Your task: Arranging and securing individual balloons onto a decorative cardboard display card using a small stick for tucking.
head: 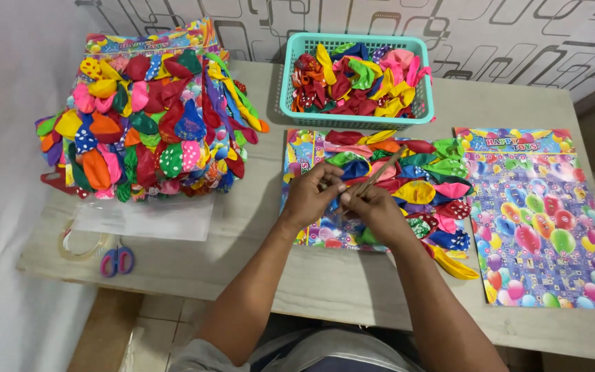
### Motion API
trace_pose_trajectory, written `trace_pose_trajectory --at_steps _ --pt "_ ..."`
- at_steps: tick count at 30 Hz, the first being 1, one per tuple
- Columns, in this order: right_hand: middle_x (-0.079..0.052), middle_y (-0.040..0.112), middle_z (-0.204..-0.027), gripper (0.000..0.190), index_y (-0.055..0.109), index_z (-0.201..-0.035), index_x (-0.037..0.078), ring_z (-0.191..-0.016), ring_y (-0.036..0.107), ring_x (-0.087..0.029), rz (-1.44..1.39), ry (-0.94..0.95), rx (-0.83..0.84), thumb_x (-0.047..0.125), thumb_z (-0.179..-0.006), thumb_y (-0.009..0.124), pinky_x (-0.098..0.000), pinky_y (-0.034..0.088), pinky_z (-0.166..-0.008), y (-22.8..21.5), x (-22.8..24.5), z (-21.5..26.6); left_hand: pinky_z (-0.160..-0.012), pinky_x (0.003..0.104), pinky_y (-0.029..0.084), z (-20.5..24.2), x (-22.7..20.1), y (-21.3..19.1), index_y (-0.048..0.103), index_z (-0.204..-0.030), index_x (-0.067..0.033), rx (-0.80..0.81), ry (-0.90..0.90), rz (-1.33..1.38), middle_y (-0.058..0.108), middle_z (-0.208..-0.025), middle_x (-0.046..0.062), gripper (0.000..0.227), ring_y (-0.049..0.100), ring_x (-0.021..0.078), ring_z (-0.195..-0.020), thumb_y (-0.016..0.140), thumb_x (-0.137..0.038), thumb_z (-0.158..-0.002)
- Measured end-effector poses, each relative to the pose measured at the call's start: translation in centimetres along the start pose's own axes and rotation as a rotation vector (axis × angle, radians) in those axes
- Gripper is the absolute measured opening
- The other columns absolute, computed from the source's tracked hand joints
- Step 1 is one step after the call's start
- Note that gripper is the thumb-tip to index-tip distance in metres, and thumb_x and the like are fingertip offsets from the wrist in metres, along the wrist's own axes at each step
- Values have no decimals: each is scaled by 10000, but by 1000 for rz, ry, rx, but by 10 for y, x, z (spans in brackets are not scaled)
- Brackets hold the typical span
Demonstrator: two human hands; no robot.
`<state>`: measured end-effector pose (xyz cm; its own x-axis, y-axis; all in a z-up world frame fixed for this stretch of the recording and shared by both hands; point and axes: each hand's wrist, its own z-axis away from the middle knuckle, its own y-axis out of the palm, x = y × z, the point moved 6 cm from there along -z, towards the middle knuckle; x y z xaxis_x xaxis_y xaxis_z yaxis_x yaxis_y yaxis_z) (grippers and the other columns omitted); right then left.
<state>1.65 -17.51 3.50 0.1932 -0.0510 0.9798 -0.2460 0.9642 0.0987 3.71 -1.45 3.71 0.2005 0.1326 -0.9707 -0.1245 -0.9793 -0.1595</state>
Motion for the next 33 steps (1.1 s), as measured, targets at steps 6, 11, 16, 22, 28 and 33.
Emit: trace_pose_trajectory --at_steps 6,11,16,22,28,33 --pt "-144 674 -870 127 650 -963 5 -825 734 -266 -356 -89 -122 122 -1010 652 -413 641 -775 -21 -26 -15 -994 436 548 17 8 23 491 -1461 -66 258 -24 318 705 -1193 215 654 666 263 -1113 782 -9 -879" --pt "-135 688 -845 137 633 -954 3 -811 767 -263 -413 -99 -190 126 -1010 656 -367 668 -718 -36 -27 -10 -689 296 613 17 31 8 612 -1236 -34 186 -142 235 725 -916 167 279 720 179 -723 656 -8 -962" --pt "-147 692 -853 179 627 -954 -45 -803 758 -266 -315 -34 -255 121 -1019 644 -376 665 -745 -40 -22 1 -586 255 600 19 53 -7 705 -1064 -61 83 -188 153 725 -784 146 91 709 146 -617 635 -68 -1007" --pt "-204 695 -850 226 674 -949 -93 -790 750 -299 -135 42 -218 125 -1010 664 -423 650 -738 -29 -18 6 -640 283 604 22 62 -6 731 -1053 -60 -1 -218 70 727 -808 147 137 746 183 -689 605 -58 -999" --pt "-253 697 -860 244 681 -948 -108 -814 756 -337 -64 80 -232 130 -1004 672 -440 645 -762 -25 -9 12 -649 314 604 23 58 -8 748 -1042 -93 -2 -213 27 708 -772 136 206 719 184 -654 574 -6 -973" --pt "-267 677 -873 274 663 -992 -146 -830 739 -340 -86 112 -258 128 -999 682 -444 640 -788 -26 -7 13 -666 313 584 23 59 -7 759 -1030 -111 -4 -192 -25 743 -825 112 167 728 179 -709 660 -51 -910"
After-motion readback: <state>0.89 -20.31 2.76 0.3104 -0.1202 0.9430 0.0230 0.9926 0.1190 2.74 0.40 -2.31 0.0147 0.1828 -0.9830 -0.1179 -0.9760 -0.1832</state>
